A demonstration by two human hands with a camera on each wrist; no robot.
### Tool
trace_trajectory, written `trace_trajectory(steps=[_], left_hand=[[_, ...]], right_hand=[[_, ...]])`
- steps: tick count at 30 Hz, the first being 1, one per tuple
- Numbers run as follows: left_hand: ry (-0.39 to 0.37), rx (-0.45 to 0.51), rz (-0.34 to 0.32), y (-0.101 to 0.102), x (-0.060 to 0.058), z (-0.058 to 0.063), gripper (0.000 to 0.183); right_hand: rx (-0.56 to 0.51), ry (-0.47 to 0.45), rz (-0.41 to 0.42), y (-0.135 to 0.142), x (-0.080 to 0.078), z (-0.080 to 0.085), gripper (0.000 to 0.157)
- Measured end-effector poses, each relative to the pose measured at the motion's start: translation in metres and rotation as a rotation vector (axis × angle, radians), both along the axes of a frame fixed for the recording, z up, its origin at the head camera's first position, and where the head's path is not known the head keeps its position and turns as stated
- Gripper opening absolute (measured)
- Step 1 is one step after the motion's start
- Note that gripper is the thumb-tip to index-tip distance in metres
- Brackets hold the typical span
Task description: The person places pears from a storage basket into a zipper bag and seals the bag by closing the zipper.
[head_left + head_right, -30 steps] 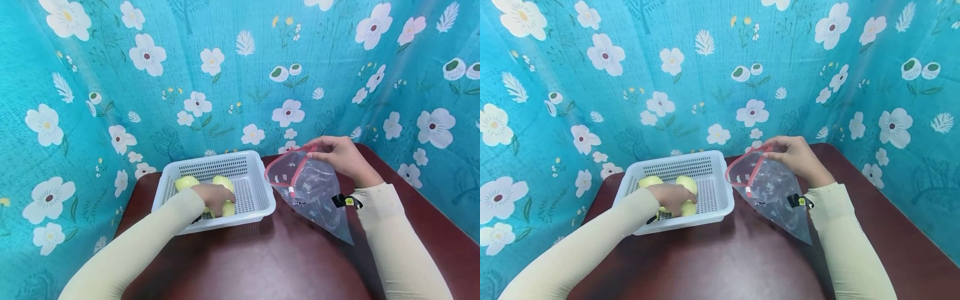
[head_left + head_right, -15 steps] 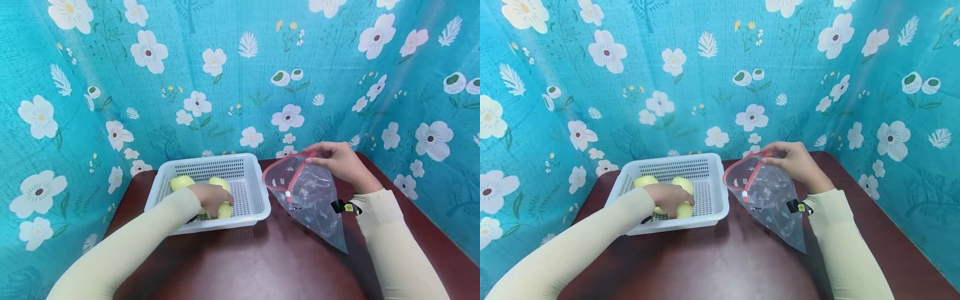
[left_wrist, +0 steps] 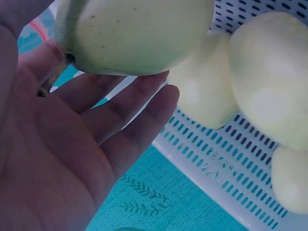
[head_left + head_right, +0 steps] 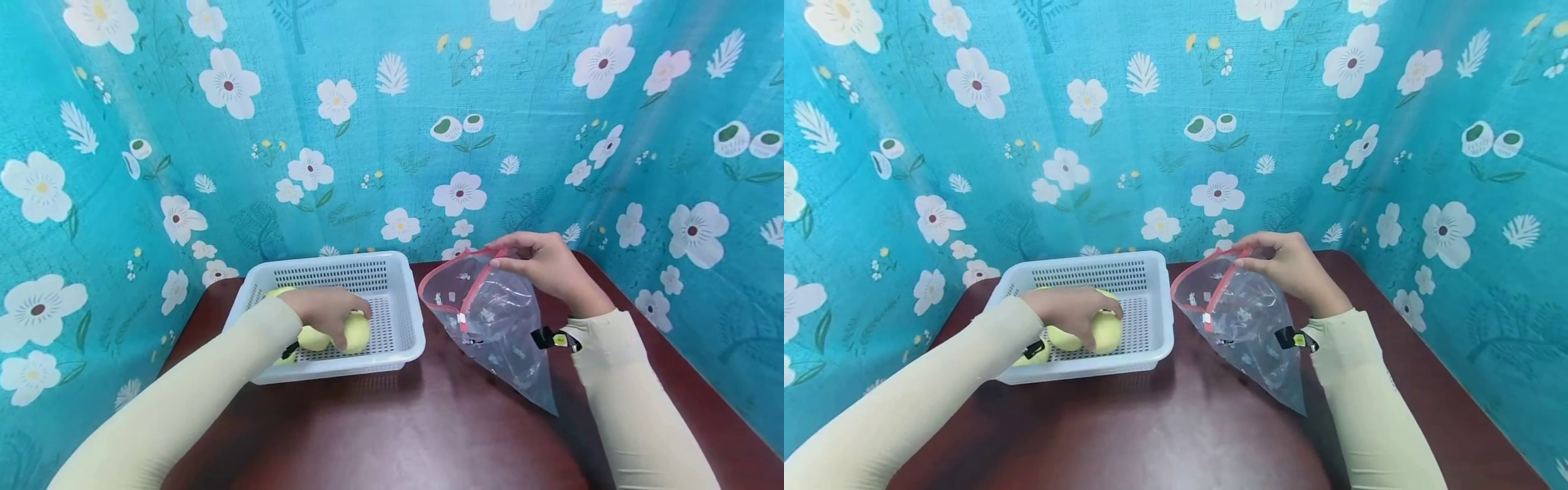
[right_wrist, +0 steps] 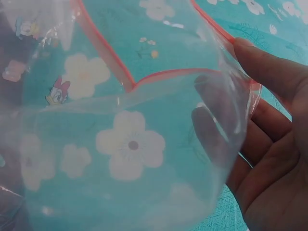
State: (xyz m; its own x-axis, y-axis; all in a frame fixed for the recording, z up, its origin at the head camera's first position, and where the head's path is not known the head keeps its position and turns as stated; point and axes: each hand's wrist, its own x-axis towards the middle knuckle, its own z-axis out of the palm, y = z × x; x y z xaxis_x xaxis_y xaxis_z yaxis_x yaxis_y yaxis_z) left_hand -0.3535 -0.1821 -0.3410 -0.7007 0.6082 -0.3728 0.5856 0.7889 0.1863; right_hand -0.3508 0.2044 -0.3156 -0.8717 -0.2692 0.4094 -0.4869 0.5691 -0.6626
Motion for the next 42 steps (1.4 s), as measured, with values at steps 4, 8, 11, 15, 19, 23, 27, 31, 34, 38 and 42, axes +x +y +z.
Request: trace_trajectory(steps=[4, 8, 11, 15, 19, 23, 27, 31, 34, 38, 42], left_hand=[[-0.009, 0.039, 0.0, -0.002, 0.001, 0.005, 0.065], [-0.002, 0.052, 0.013, -0.003, 0.0, 0.013, 0.064], [-0.003, 0.063, 0.022, -0.004, -0.001, 0.022, 0.063], [-0.008, 0.084, 0.018, -0.003, -0.003, 0.035, 0.064], [0.013, 0.076, 0.024, 0.001, -0.006, 0.047, 0.064], [0.028, 0.068, 0.025, 0.007, -0.008, 0.056, 0.065], [0.047, 0.074, -0.001, 0.014, -0.01, 0.06, 0.064], [0.067, 0.074, -0.032, 0.021, -0.012, 0.062, 0.063], [0.084, 0.072, -0.055, 0.027, -0.012, 0.064, 0.063], [0.101, 0.096, -0.105, 0.036, -0.013, 0.068, 0.06], [0.104, 0.135, -0.159, 0.046, -0.015, 0.072, 0.058]], right_hand=[[0.004, 0.004, 0.005, -0.004, -0.002, 0.0, 0.031], [-0.002, 0.004, 0.02, -0.008, -0.007, 0.001, 0.031], [-0.009, -0.002, 0.027, -0.011, -0.01, 0.001, 0.031], [-0.022, -0.008, 0.025, -0.013, -0.012, 0.001, 0.031], [-0.024, -0.013, 0.018, -0.013, -0.014, 0.002, 0.031], [-0.015, -0.013, 0.021, -0.014, -0.015, 0.001, 0.029], [0.01, 0.001, 0.021, -0.016, -0.015, 0.001, 0.031], [0.03, -0.016, 0.007, -0.019, -0.015, 0.002, 0.044], [0.038, -0.061, -0.022, -0.02, -0.014, 0.004, 0.053], [0.045, -0.105, -0.067, -0.021, -0.013, 0.005, 0.052], [0.02, -0.104, -0.071, -0.021, -0.012, 0.004, 0.048]])
